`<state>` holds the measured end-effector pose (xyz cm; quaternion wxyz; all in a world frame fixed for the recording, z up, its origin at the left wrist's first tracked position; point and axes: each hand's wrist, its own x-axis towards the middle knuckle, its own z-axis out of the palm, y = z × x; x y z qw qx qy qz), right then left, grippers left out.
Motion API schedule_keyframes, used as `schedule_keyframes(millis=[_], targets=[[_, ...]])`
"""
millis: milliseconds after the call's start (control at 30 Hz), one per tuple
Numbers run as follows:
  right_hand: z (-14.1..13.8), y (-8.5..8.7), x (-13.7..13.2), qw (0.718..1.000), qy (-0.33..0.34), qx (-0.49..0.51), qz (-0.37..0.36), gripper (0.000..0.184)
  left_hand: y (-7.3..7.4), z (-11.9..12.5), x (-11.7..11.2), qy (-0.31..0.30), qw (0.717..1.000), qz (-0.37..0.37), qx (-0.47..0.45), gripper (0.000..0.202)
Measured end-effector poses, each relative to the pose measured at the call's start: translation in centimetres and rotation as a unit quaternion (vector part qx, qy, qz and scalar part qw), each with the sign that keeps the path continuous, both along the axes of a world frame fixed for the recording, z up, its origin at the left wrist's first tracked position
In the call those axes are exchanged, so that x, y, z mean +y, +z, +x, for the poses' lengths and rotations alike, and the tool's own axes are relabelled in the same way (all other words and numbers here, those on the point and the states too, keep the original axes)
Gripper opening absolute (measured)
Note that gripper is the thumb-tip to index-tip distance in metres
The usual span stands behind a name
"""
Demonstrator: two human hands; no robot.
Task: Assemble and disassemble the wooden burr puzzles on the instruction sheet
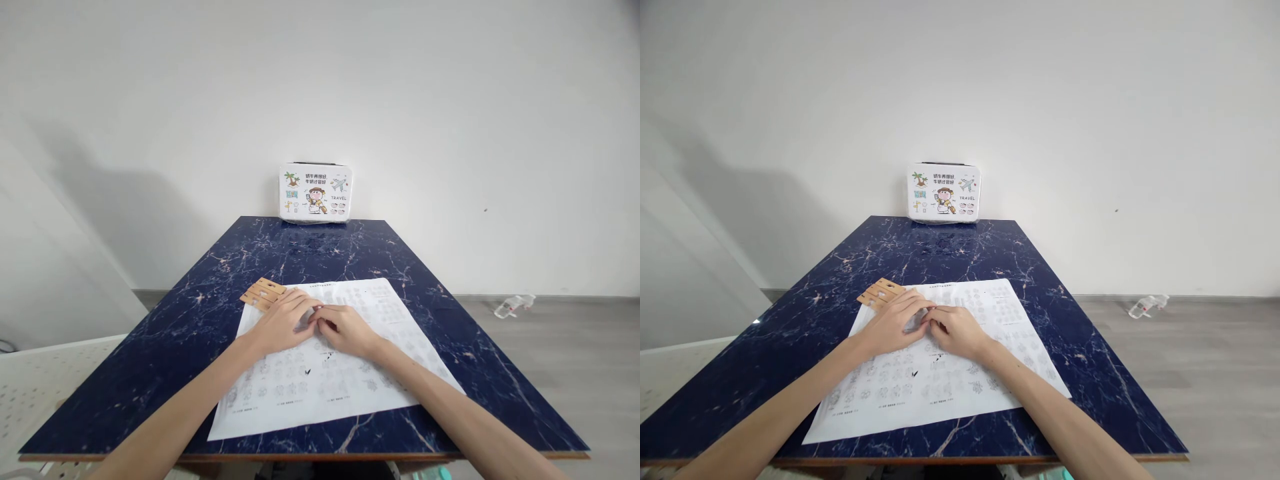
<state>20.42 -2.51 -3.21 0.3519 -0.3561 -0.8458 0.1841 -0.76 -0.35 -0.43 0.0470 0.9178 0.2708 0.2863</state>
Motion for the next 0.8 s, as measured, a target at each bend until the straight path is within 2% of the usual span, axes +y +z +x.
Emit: schedule_keyframes(millis=[533, 800], targets=[[0.06, -0.26, 0.06, 1.000, -0.006, -0.010, 0.001, 0.027, 0.30, 0.01, -0.20, -0.001, 1.000, 0.007, 0.010, 0.028], [0.02, -0.23, 0.05, 1.000, -0.005, -0.010, 0.014, 0.026, -0.08, -0.10, 0.05, -0.006, 1.000, 0.014, 0.013, 0.027]])
